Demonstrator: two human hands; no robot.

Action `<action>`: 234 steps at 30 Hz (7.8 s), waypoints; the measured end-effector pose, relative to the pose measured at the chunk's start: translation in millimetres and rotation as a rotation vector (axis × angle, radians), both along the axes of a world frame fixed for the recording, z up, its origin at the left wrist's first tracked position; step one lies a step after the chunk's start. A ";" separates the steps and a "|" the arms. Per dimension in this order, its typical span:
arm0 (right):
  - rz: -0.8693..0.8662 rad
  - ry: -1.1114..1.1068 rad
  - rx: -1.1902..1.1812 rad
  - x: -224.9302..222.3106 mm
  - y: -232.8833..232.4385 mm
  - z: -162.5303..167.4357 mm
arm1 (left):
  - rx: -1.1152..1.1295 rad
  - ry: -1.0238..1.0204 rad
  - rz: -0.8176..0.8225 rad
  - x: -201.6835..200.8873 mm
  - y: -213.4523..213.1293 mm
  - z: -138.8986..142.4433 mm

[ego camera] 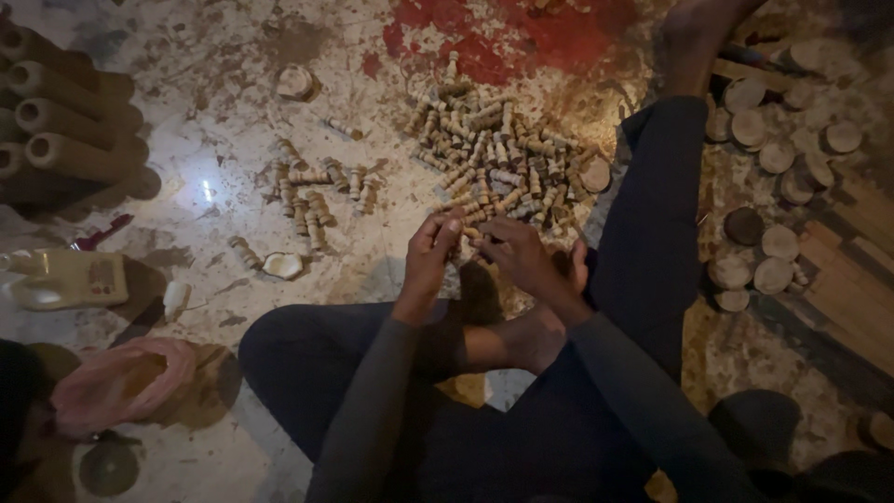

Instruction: The person sits on the floor and repeatedly picks up small wooden pieces, then joins them together by hand. The person handles the pieces one at a time, aligning and pressing them to form connected units.

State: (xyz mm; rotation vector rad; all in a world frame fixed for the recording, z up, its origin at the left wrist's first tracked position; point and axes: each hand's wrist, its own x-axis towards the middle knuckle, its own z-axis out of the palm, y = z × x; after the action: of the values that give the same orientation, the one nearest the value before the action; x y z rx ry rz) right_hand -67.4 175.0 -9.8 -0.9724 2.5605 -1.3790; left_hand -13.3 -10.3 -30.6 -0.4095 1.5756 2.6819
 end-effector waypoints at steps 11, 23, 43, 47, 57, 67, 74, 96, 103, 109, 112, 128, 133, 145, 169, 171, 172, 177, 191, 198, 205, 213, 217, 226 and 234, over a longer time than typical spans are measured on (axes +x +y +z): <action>-0.054 0.076 -0.027 9.1 -8.4 16.5 | 0.471 -0.095 0.001 5.4 -0.5 7.1; -0.040 0.217 -0.019 6.8 -5.0 13.4 | 0.329 -0.088 -0.063 7.3 -0.4 9.1; -0.240 -0.363 -0.246 5.3 -4.9 8.1 | -0.103 -0.030 -0.018 2.3 4.9 10.5; -0.219 -0.461 -0.320 3.2 -3.4 7.5 | -0.249 0.056 0.014 6.1 5.7 15.5; -0.240 -0.708 -0.554 6.5 -6.3 3.0 | -0.009 -0.095 0.036 10.7 8.7 21.1; -0.139 -0.377 -0.221 10.6 -14.6 26.0 | -0.124 -0.048 0.251 7.0 -3.3 -26.5; -0.033 -0.256 -0.033 8.7 -9.8 24.8 | -0.226 0.000 0.139 2.0 -10.7 5.5; 0.118 -0.833 0.014 -1.9 11.7 -19.9 | -0.384 0.236 -0.101 8.5 -9.3 40.8; 0.098 -1.441 -0.545 1.1 16.7 -19.4 | -0.428 0.139 -0.105 7.2 -8.7 39.7; 0.103 -0.526 -0.101 6.7 -4.5 -15.3 | -0.509 0.081 -0.017 5.8 -0.5 37.6; 0.021 -0.142 0.226 10.5 0.0 -4.4 | -0.532 0.043 0.016 6.9 6.5 37.1; 0.084 -0.959 -0.153 -11.2 23.2 -54.5 | -0.686 0.283 -0.045 9.6 -1.3 48.3; 0.055 -0.190 -0.011 6.3 7.1 -21.7 | -0.662 0.108 -0.041 10.3 6.7 21.2; 0.245 0.284 0.197 -12.1 15.5 -53.2 | -0.750 0.232 0.107 10.4 12.1 26.6; 0.131 -0.983 -0.062 1.9 6.3 -47.9 | -1.042 0.279 0.039 12.5 2.8 60.6; 0.124 -0.869 -0.047 0.8 3.6 -39.8 | -1.020 0.289 0.015 13.5 2.9 62.5; 0.120 -0.814 -0.038 0.4 2.0 -34.7 | -1.024 0.321 0.027 14.8 2.5 62.1; 0.020 -0.198 0.067 0.6 -1.6 -8.2 | -1.022 0.352 0.019 16.4 2.6 45.0; 0.311 -0.900 -0.162 -6.9 6.4 -39.2 | -0.792 0.042 -0.136 17.0 2.7 66.7; -0.030 -1.085 -0.251 8.8 -8.0 -45.9 | -0.999 0.358 -0.011 12.5 0.6 69.0; 0.005 0.128 0.137 10.0 -3.9 -10.8 | -0.886 0.205 0.023 11.6 6.0 35.1; 0.177 -0.443 0.097 -0.1 -1.3 -23.0 | -0.864 0.263 0.006 18.7 5.1 43.2; 0.261 -0.523 0.194 0.8 3.3 -44.6 | -0.889 0.161 -0.068 18.0 3.5 54.5; 0.182 -1.065 -0.217 6.1 -2.9 -44.5 | -1.094 0.294 -0.002 13.4 4.6 55.6; 0.072 -0.187 0.006 8.6 -0.9 -33.8 | -0.868 0.165 -0.089 15.9 3.7 25.4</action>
State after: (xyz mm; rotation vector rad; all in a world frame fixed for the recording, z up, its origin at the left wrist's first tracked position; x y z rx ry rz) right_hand -58.8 174.2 -43.7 -0.8802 2.3698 -1.3721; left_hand 2.5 -6.6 -5.2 -0.0935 2.6666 1.8622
